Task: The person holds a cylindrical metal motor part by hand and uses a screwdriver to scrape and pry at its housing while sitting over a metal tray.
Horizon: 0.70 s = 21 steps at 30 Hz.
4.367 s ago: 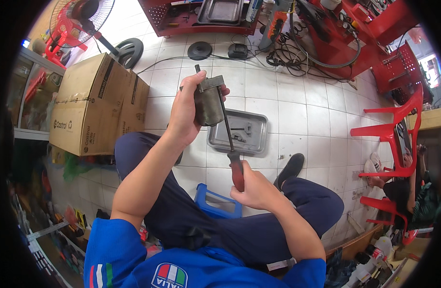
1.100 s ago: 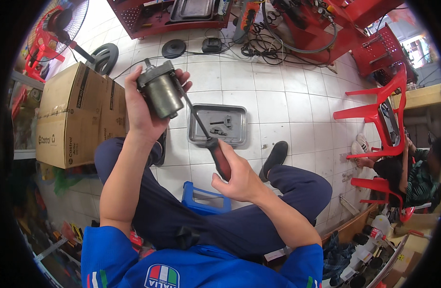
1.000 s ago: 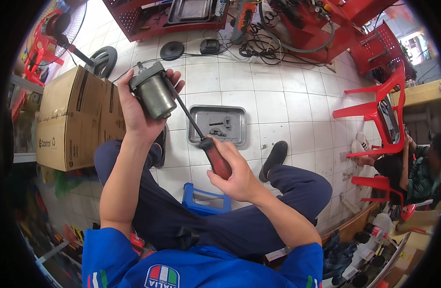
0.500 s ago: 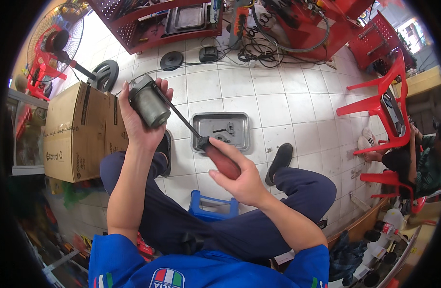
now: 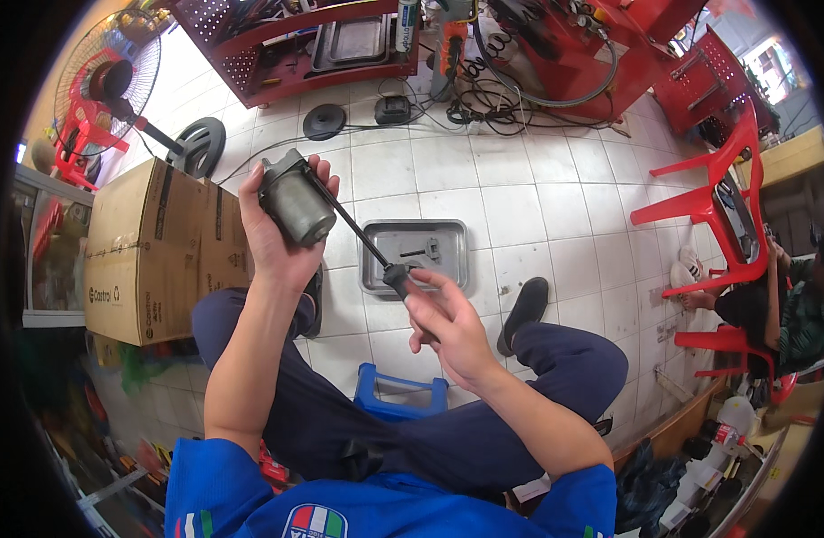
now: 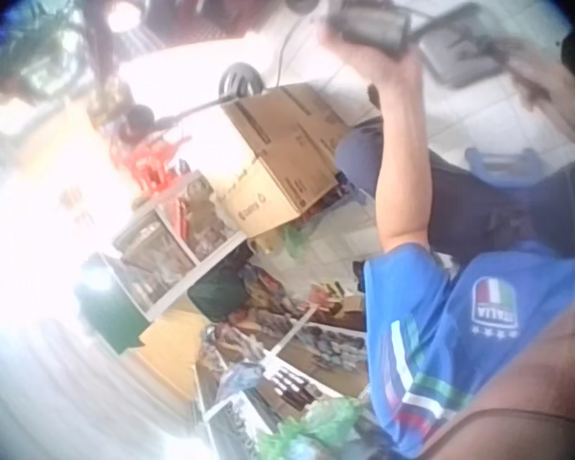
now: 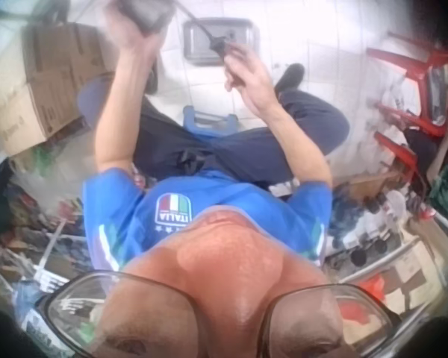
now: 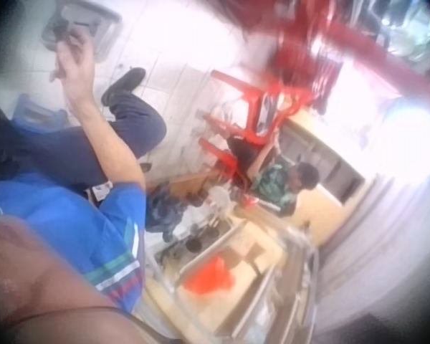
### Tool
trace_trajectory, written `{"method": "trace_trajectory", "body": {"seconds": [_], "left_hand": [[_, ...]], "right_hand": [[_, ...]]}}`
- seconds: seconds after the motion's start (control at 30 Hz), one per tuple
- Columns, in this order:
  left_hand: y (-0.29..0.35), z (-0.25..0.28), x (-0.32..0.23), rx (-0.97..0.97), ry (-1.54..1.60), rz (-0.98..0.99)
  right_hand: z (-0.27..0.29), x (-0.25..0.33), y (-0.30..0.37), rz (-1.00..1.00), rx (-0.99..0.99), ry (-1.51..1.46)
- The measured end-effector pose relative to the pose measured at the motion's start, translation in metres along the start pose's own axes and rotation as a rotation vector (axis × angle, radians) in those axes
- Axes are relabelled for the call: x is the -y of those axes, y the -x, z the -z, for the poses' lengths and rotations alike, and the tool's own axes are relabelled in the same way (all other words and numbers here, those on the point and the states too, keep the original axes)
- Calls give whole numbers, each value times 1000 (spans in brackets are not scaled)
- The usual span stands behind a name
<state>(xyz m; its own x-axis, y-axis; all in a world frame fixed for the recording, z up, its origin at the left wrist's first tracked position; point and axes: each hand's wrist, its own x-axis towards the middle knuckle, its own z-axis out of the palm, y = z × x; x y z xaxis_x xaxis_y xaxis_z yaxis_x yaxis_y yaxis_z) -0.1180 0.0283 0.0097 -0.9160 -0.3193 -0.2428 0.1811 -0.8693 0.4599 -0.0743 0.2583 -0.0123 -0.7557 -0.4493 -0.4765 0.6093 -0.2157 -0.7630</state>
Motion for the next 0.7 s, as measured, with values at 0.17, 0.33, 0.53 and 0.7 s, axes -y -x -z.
{"method": "trace_trajectory", "body": {"seconds": [0.17,0.33,0.53,0.7], "left_hand": [[7,-6,0,7,-94,36],[9,-6,0,20,-181,25],[5,-1,-11,29,-107,-34],[14,5,-10,37,-162,-44]], "right_hand": [[2,8,2,-267,220,176],[8,18,-3,-445,484,457],[11,-6,3,113,365,399],[-7,-5,10,-239,287,236]]}}
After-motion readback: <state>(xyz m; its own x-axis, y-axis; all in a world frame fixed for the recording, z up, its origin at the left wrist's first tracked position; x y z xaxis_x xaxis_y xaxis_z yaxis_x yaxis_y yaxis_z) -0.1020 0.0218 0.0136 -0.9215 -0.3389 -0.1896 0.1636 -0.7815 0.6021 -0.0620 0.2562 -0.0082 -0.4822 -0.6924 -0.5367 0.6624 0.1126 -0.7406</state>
